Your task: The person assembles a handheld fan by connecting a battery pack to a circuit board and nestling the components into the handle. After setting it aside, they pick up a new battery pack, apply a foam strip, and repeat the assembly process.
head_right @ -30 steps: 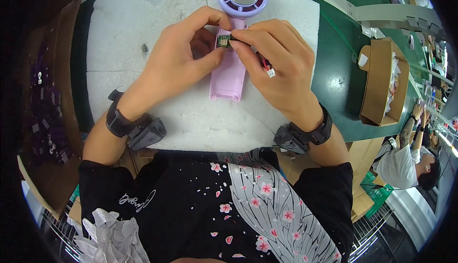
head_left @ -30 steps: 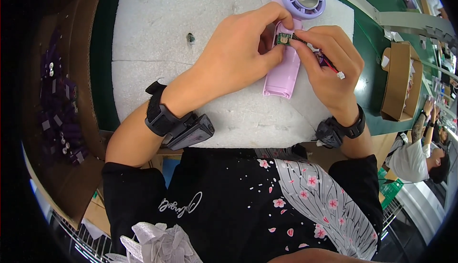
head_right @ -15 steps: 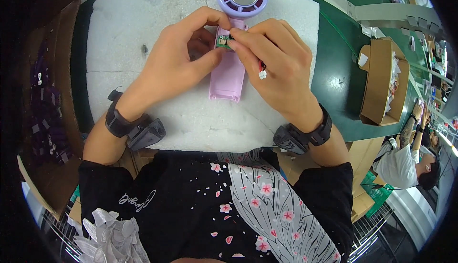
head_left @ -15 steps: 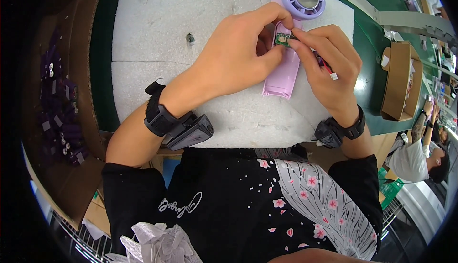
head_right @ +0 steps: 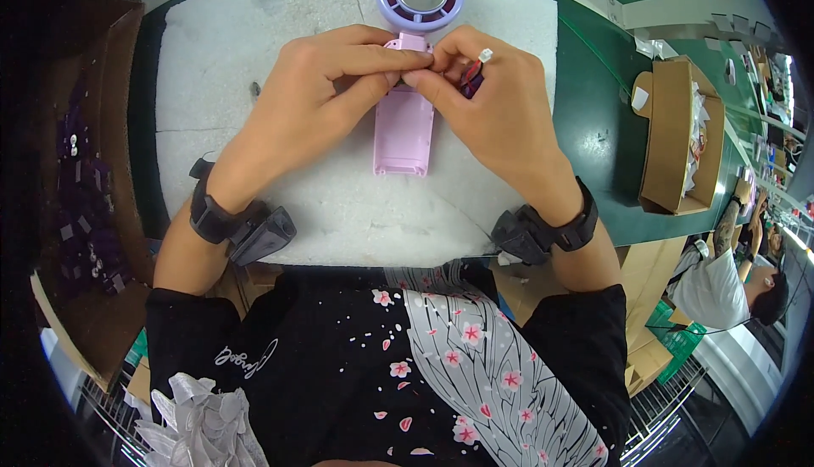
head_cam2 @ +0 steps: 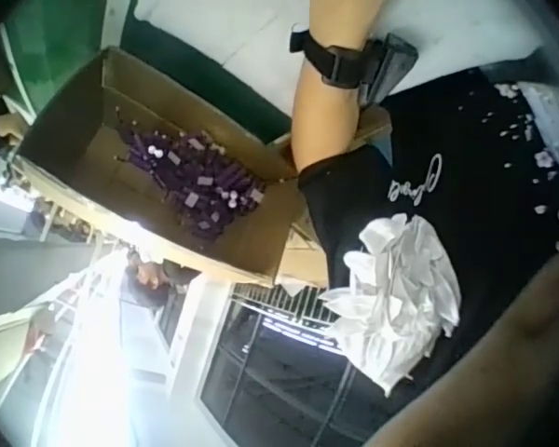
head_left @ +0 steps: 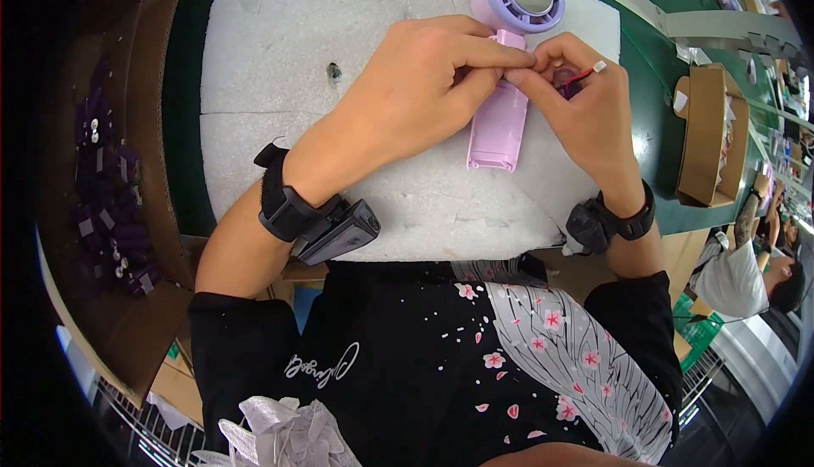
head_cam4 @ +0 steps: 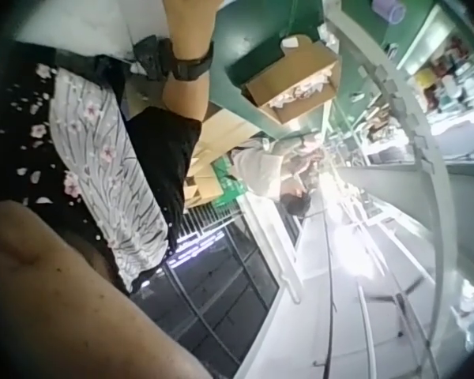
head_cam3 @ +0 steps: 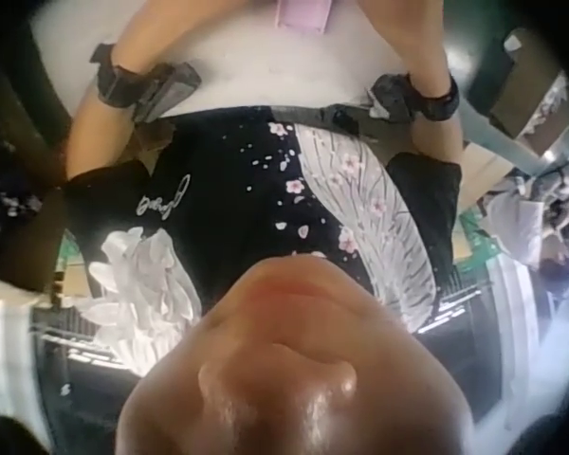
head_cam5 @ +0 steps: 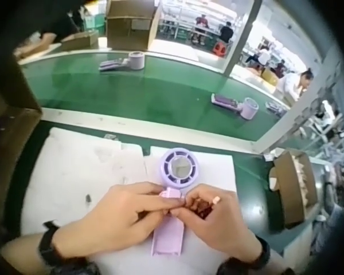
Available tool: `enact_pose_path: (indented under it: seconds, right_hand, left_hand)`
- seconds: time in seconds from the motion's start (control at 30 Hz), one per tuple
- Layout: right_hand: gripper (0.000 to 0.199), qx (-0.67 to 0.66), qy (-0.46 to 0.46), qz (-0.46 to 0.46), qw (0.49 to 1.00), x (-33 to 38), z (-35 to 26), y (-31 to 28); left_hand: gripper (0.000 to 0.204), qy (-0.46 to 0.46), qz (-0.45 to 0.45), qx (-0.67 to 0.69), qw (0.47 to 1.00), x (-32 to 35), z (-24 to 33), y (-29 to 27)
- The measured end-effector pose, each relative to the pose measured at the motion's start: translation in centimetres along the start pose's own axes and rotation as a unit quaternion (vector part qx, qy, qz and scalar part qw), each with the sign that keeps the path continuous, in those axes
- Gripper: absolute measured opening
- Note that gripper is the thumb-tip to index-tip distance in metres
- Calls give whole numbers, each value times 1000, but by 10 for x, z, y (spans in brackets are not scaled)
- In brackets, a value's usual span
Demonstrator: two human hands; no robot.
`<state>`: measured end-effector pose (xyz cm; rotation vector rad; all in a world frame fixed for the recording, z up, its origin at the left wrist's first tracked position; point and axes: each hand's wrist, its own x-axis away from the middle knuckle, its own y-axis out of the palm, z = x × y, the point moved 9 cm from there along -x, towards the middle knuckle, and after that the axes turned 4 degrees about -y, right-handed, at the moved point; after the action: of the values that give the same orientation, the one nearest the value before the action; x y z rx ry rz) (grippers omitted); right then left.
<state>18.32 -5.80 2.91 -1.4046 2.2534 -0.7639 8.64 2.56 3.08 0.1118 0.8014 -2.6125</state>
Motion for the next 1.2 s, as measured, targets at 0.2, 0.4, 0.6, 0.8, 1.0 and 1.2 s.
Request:
enact_pose_path:
  seconds: [0.2, 0.4, 0.6, 0.8, 1.0, 1.2]
  right_hand:
    - [13, -112, -13, -72, 991, -2, 5, -2]
    - [16, -130, -2, -156, 979, -6, 17, -4]
    - [24, -139, -1, -107, 985, -1, 10, 2]
    - [17, 46, -164, -39, 985, 3, -20, 2]
    - [10, 120, -178, -12, 977, 8, -29, 5]
    - [9, 203, -200, -8, 959, 12, -36, 11]
  left_hand:
    - [24, -29, 24, 68, 997, 0, -9, -1]
    - [25, -47, 61, 80, 994, 4, -11, -9]
    - [27, -80, 42, 109, 990, 5, -15, -8]
    - [32, -140, -6, 124, 982, 7, -21, 1]
    - [26, -123, 14, 135, 983, 9, -18, 1]
    - [24, -111, 50, 148, 981, 7, -19, -3]
